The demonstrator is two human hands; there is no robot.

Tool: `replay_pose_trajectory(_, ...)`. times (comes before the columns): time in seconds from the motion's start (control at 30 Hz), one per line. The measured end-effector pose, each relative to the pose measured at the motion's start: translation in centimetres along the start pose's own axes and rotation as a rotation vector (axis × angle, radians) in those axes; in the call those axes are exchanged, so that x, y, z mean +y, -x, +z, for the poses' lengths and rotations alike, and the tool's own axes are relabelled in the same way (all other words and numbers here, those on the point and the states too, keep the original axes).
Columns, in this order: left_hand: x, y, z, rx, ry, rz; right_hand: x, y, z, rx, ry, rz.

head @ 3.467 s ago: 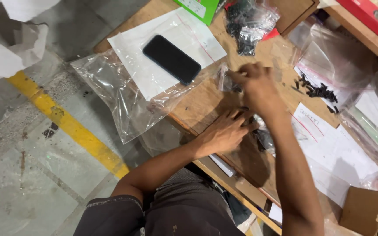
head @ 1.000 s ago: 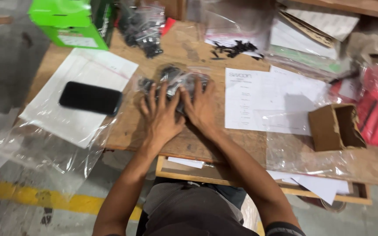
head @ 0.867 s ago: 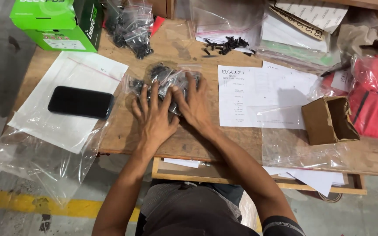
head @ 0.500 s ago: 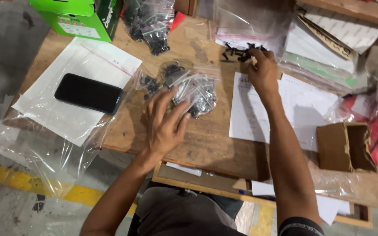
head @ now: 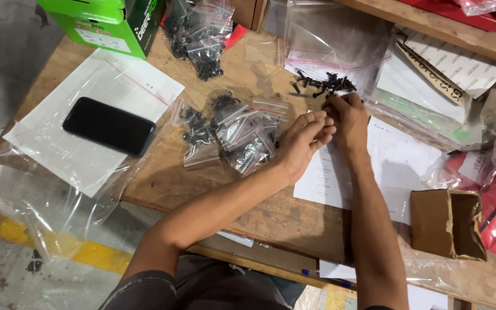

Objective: Sorting and inspecting small plastic components and fasteners on a workbench into various plastic bag packages.

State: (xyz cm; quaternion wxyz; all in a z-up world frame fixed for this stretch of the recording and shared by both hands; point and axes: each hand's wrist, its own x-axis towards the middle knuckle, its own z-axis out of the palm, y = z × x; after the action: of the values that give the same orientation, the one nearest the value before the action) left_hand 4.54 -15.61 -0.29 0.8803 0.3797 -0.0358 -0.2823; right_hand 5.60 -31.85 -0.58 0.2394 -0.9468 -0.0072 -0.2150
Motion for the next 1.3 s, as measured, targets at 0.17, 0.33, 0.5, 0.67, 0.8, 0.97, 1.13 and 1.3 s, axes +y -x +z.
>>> replay_pose_trajectory(0.17, -3.0, -3.6, -2.2, 0.114, 0.254, -0.094, 0.9, 0.4, -0.8, -0.039, -0.111, -0.038)
replay_pose_trajectory(0.33, -2.3, -3.6, -2.7, 0.041, 0.294, -0.094, 1.2, 0.5, -0.4, -0.032, -0.057, -0.067)
replay_pose_trajectory(0.5, -2.0, -3.3, -2.8, -0.022, 0.366, -0.073, 0.9, 0.6, -1.7, 0.041, -0.607, 0.320)
replay_pose_trajectory(0.67, -1.2, -3.1, -2.1, 0.003, 0.414, -0.125, -1.8, 0.2, -4.5, -0.019, -0.569, 0.138)
replay_pose_trajectory(0.8, -1.6, -3.1, -2.5, -0.023, 0.405, -0.098, 2.4, 0.6, -1.2, 0.040, -0.235, 0.113)
replay_pose_trajectory(0.97, -2.6, -2.4, -2.9, -0.006, 0.276, -0.005, -2.3, -0.7, -0.8, 0.080, 0.035, 0.147)
replay_pose_trajectory(1.13, -3.9, -2.6, -4.0, -0.012, 0.385, -0.018, 3.4, 0.9, 0.7, -0.044, -0.130, 0.255)
replay_pose_trajectory(1.3, -3.6, -2.4, -3.8, 0.030, 0.379, -0.055, 2.3, 1.9, -1.4, -0.109, -0.574, 0.239)
